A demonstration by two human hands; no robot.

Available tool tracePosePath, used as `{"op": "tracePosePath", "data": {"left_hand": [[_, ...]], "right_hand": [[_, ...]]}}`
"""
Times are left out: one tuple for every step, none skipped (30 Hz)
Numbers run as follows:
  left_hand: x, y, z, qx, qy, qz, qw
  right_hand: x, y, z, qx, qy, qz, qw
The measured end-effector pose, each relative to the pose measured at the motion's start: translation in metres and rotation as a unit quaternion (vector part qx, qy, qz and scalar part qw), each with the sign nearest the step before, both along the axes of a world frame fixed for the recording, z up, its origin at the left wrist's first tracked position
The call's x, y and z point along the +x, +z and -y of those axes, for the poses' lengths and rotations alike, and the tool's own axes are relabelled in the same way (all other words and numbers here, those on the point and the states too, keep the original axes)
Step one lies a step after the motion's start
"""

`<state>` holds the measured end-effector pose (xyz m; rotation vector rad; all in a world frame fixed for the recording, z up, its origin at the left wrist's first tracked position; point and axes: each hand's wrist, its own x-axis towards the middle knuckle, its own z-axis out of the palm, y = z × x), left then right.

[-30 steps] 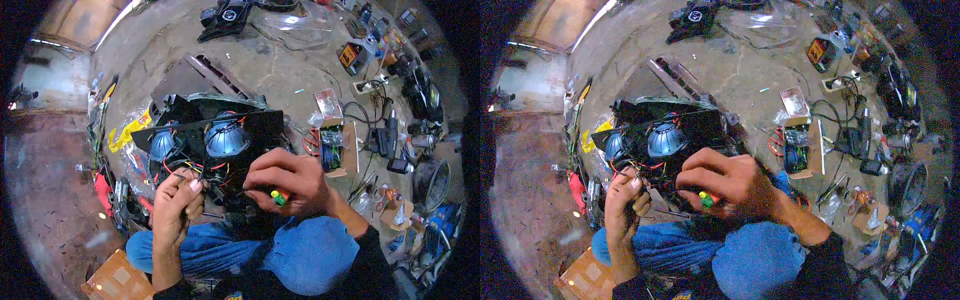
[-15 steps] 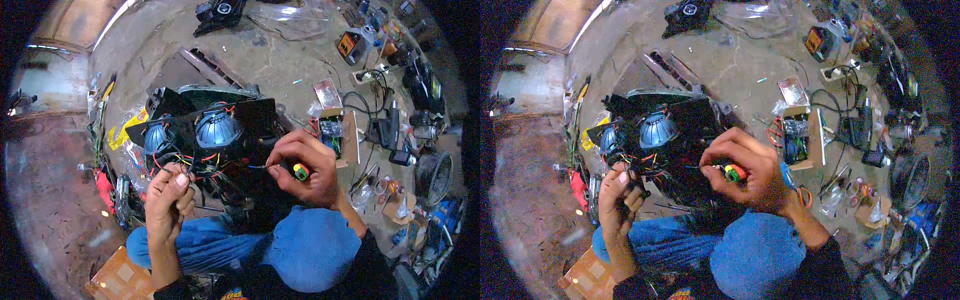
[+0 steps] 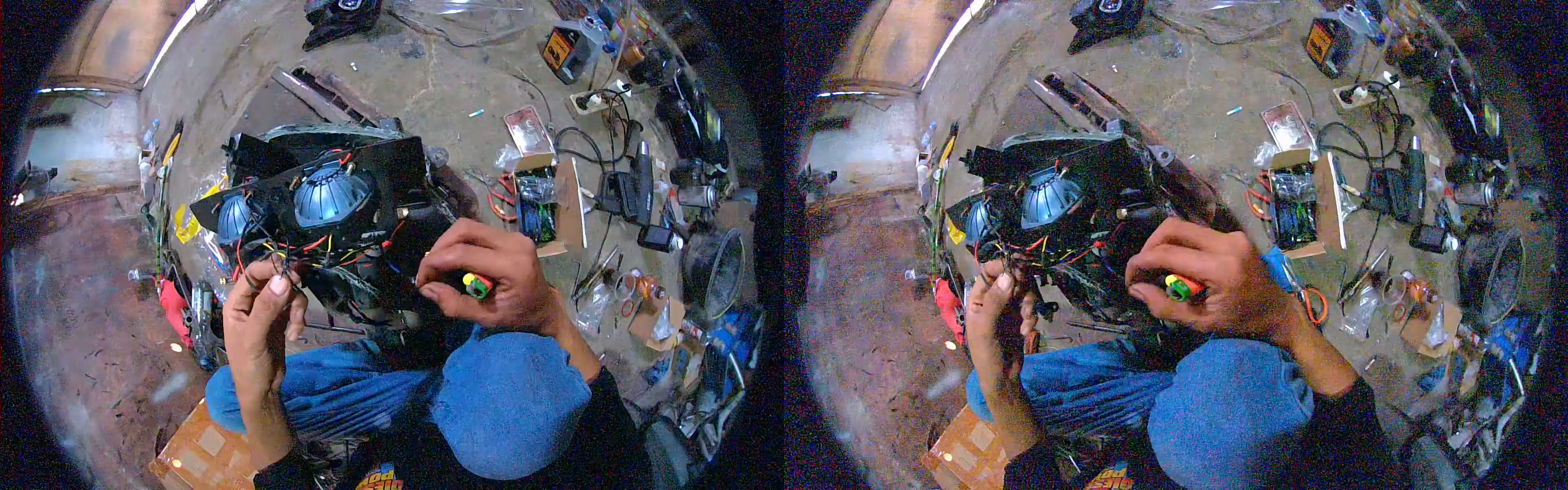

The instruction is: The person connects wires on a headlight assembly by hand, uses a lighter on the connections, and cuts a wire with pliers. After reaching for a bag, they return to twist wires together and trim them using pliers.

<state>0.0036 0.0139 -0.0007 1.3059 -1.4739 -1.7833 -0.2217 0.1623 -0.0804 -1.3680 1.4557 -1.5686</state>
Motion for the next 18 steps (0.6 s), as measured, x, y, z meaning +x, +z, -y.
{"op": "tracePosePath", "data": {"left_hand": [[0.000, 0.000, 0.000, -0.012, -0.010, 0.027, 1.000], [0.001, 0.001, 0.001, -0.023, -0.019, 0.054, 0.998], [0.001, 0.002, 0.000, -0.035, -0.029, 0.080, 0.996], [0.000, 0.003, 0.000, -0.041, -0.021, 0.072, 0.996], [-0.003, 0.003, -0.001, -0.048, -0.014, 0.063, 0.997], [-0.004, 0.003, -0.002, -0.056, -0.006, 0.054, 0.997], [-0.003, 0.002, -0.002, -0.041, -0.005, 0.032, 0.999], [-0.001, -0.001, -0.001, -0.025, -0.004, 0.010, 1.000], [0.000, -0.003, 0.000, -0.010, -0.003, -0.013, 1.000], [0.000, -0.003, 0.001, 0.002, -0.005, -0.020, 1.000], [0.000, -0.002, 0.002, 0.013, -0.007, -0.026, 1.000], [0.001, -0.002, 0.003, 0.024, -0.008, -0.033, 0.999], [0.001, -0.003, 0.003, 0.018, -0.010, -0.035, 0.999], [0.000, -0.004, 0.002, 0.012, -0.011, -0.036, 0.999], [0.001, -0.006, 0.003, 0.008, -0.013, -0.046, 0.999], [0.001, -0.007, 0.003, 0.005, -0.015, -0.056, 0.998], [0.002, -0.009, 0.004, 0.003, -0.020, -0.073, 0.997], [0.001, -0.010, 0.005, 0.002, -0.025, -0.091, 0.996]], "right_hand": [[0.001, -0.001, 0.000, -0.006, 0.008, -0.002, 1.000], [0.001, -0.001, 0.000, -0.011, 0.017, -0.004, 1.000], [0.001, -0.001, 0.001, -0.011, 0.028, -0.016, 0.999], [0.001, 0.000, 0.001, -0.015, 0.033, -0.012, 0.999], [0.002, 0.000, 0.001, -0.020, 0.038, -0.008, 0.999], [0.002, 0.000, 0.002, -0.025, 0.044, -0.004, 0.999], [0.002, -0.001, 0.003, -0.033, 0.053, -0.006, 0.998], [0.002, -0.004, 0.004, -0.040, 0.061, -0.009, 0.997], [0.002, -0.006, 0.005, -0.048, 0.070, -0.011, 0.996], [0.003, -0.006, 0.006, -0.047, 0.071, -0.021, 0.996], [0.003, -0.006, 0.006, -0.046, 0.072, -0.031, 0.996], [0.004, -0.006, 0.007, -0.046, 0.073, -0.040, 0.995], [0.004, -0.006, 0.008, -0.051, 0.073, -0.054, 0.995], [0.004, -0.006, 0.009, -0.055, 0.073, -0.068, 0.993], [0.004, -0.006, 0.010, -0.060, 0.073, -0.082, 0.992], [0.004, -0.003, 0.011, -0.050, 0.074, -0.093, 0.992], [0.004, 0.000, 0.010, -0.041, 0.074, -0.103, 0.991], [0.004, 0.002, 0.011, -0.031, 0.074, -0.114, 0.990]]}}
